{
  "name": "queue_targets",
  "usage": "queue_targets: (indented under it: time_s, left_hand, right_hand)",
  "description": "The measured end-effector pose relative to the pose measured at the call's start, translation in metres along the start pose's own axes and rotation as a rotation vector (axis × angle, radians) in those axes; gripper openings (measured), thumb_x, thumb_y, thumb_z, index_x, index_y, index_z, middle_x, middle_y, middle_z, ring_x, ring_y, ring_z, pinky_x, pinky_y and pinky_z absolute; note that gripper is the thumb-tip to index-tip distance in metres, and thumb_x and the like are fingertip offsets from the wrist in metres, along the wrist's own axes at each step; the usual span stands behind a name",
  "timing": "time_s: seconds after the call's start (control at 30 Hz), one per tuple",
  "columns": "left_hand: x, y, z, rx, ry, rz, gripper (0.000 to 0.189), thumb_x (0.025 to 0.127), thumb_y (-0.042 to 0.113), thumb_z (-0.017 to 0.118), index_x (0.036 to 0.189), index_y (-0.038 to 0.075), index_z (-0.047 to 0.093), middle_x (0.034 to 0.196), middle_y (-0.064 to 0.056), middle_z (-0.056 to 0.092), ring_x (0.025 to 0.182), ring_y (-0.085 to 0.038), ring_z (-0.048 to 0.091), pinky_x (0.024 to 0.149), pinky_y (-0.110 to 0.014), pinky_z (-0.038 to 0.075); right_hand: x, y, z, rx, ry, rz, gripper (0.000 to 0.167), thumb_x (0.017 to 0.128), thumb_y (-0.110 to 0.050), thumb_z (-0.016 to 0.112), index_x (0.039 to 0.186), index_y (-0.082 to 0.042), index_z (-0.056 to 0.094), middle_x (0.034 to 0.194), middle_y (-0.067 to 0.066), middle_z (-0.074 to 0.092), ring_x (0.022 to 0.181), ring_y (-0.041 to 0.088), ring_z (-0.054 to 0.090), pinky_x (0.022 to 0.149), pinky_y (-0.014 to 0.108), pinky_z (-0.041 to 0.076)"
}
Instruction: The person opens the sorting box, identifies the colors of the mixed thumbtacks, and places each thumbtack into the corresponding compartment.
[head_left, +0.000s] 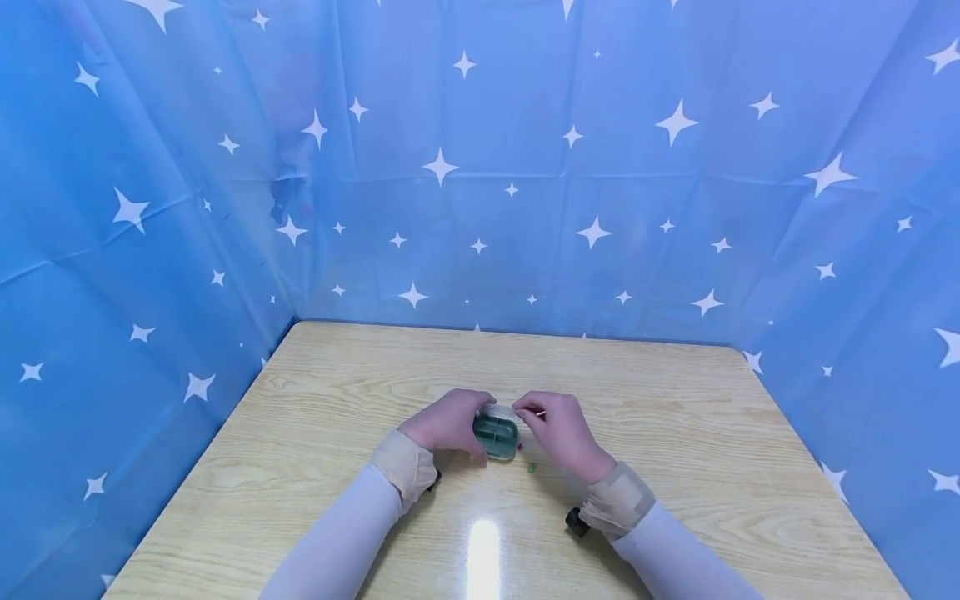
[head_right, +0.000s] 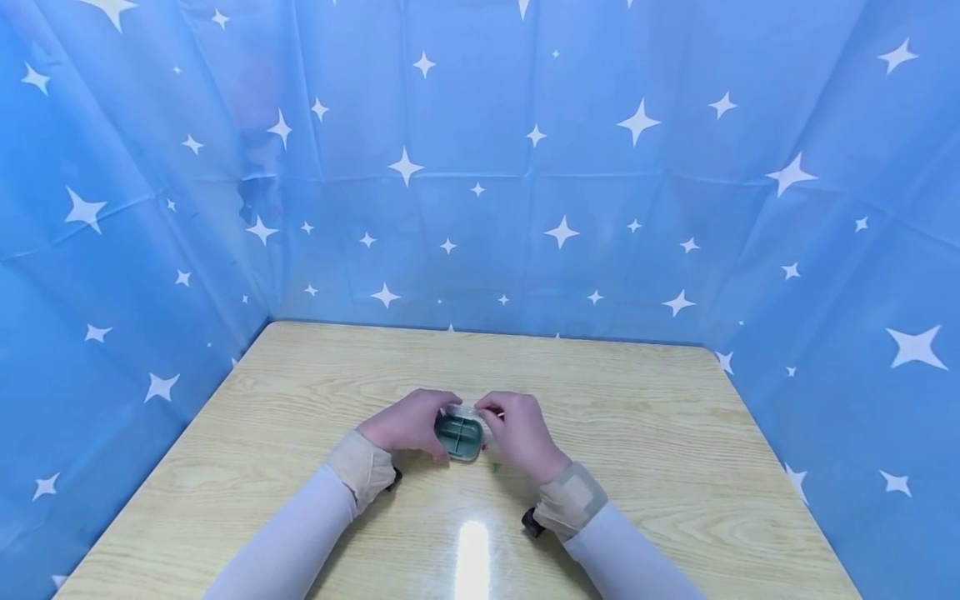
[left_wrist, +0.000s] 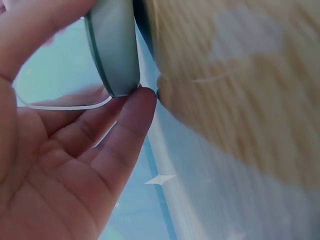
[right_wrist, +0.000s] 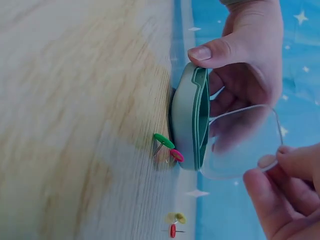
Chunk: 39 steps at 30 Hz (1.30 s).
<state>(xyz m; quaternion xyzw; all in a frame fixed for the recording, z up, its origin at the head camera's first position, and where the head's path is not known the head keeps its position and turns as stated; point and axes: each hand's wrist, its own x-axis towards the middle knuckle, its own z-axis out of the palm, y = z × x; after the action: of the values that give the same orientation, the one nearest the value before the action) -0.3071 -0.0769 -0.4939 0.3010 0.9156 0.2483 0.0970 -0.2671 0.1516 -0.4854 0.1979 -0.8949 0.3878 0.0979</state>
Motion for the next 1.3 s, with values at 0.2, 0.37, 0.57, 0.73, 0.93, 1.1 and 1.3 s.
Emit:
queue_targets:
  time_s: [0.2, 0.37, 0.57, 0.73, 0.93, 1.1, 1.3]
  left_hand:
    - [-0.001, -0.003, -0.002, -0.06, 0.017, -0.003, 0.081, 0.062, 0.022, 0.103, 0.134, 0.013, 0.066, 0.115, 0.005, 0.072, 0.097, -0.011, 0.064, 0.092, -0.029, 0.055]
    - [0.0, -0.003, -0.003, -0.067, 0.031, 0.004, 0.075, 0.063, 0.024, 0.103, 0.128, 0.012, 0.067, 0.108, 0.005, 0.071, 0.093, -0.01, 0.064, 0.088, -0.028, 0.055]
    - [0.002, -0.004, -0.003, -0.116, 0.065, 0.004, 0.083, 0.063, 0.019, 0.102, 0.135, 0.004, 0.065, 0.111, -0.001, 0.075, 0.095, -0.011, 0.068, 0.089, -0.029, 0.057]
    - [0.002, -0.004, -0.003, -0.178, 0.096, -0.018, 0.084, 0.065, 0.014, 0.1, 0.139, 0.002, 0.062, 0.115, -0.006, 0.076, 0.1, -0.014, 0.07, 0.093, -0.032, 0.058]
    - [0.001, -0.003, -0.003, -0.187, 0.091, -0.012, 0.07, 0.066, 0.01, 0.099, 0.128, 0.006, 0.065, 0.114, -0.005, 0.075, 0.1, -0.015, 0.069, 0.091, -0.032, 0.057]
    - [0.002, -0.002, -0.002, -0.154, 0.043, 0.018, 0.068, 0.065, 0.006, 0.098, 0.127, 0.008, 0.07, 0.114, -0.002, 0.075, 0.098, -0.012, 0.069, 0.09, -0.028, 0.057]
    - [0.002, -0.003, 0.0, -0.078, 0.004, 0.042, 0.061, 0.066, 0.012, 0.1, 0.12, 0.01, 0.074, 0.109, 0.001, 0.074, 0.092, -0.009, 0.066, 0.086, -0.025, 0.056]
  right_hand:
    - [0.002, 0.003, -0.001, 0.027, 0.024, 0.045, 0.012, 0.102, -0.009, 0.071, 0.104, -0.014, 0.082, 0.1, -0.001, 0.08, 0.091, 0.015, 0.076, 0.081, 0.031, 0.062]
    - [0.002, 0.007, -0.003, 0.048, 0.051, 0.071, 0.012, 0.102, -0.009, 0.07, 0.105, -0.013, 0.081, 0.098, 0.002, 0.08, 0.086, 0.012, 0.073, 0.077, 0.029, 0.059]
    - [0.004, 0.012, -0.003, 0.095, 0.065, 0.108, 0.013, 0.103, -0.011, 0.069, 0.107, -0.007, 0.08, 0.095, 0.012, 0.079, 0.077, 0.012, 0.07, 0.068, 0.026, 0.056]
    - [0.005, 0.014, -0.003, 0.139, 0.065, 0.175, 0.014, 0.104, -0.013, 0.069, 0.108, -0.005, 0.079, 0.093, 0.015, 0.078, 0.075, 0.013, 0.069, 0.062, 0.026, 0.056]
    - [0.005, 0.013, -0.003, 0.153, 0.068, 0.172, 0.013, 0.103, -0.011, 0.069, 0.107, -0.003, 0.078, 0.094, 0.015, 0.077, 0.076, 0.015, 0.07, 0.061, 0.025, 0.057]
    - [0.005, 0.013, -0.002, 0.14, 0.07, 0.146, 0.012, 0.104, -0.011, 0.068, 0.106, -0.003, 0.077, 0.09, 0.014, 0.076, 0.075, 0.013, 0.066, 0.061, 0.024, 0.055]
    - [0.005, 0.01, 0.0, 0.107, 0.073, 0.131, 0.012, 0.104, -0.012, 0.068, 0.106, -0.004, 0.077, 0.084, 0.008, 0.072, 0.073, 0.012, 0.064, 0.062, 0.025, 0.053]
